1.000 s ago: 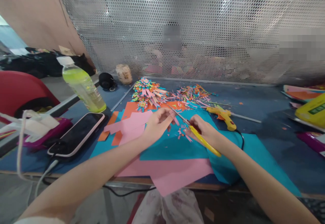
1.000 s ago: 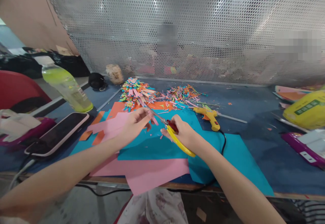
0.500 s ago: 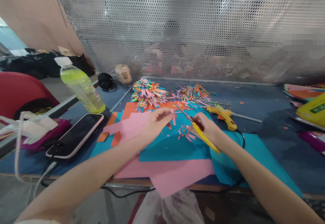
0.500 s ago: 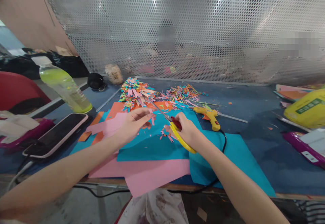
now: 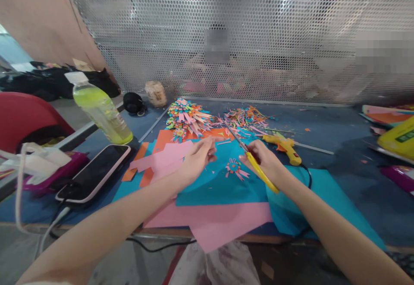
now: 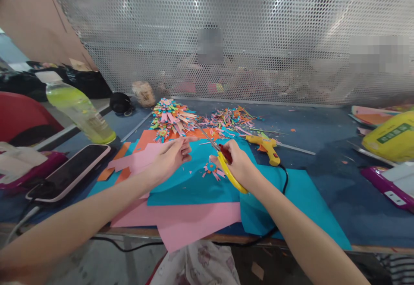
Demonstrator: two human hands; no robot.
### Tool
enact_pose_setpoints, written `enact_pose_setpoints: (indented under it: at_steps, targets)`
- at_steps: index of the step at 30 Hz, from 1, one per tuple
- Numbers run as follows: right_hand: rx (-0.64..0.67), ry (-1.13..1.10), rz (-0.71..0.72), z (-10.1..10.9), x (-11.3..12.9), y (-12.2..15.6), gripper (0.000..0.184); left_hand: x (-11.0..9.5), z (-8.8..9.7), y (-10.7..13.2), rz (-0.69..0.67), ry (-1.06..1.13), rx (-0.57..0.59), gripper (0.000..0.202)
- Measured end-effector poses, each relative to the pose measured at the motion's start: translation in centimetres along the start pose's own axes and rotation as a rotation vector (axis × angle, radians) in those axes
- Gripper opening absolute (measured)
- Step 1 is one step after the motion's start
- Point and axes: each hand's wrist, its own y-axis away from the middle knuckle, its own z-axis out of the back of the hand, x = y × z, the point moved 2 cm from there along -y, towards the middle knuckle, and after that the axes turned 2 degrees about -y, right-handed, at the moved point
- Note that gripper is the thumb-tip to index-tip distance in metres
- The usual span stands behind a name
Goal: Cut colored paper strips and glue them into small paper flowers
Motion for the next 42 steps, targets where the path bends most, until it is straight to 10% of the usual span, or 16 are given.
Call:
enact_pose_setpoints:
  at_steps: [14,42]
  targets:
    - [0.005,0.008,-0.038,-0.2,0.6,0.4,0.03,-1.0,0.7,0.0,-0.091,-0.687,-0.122,0.028]
    - [0.151,0.005,0.024,0.4,0.5,0.4,0.031,-0.7,1.1,-0.3,-0.113,-0.159,-0.205,0.016]
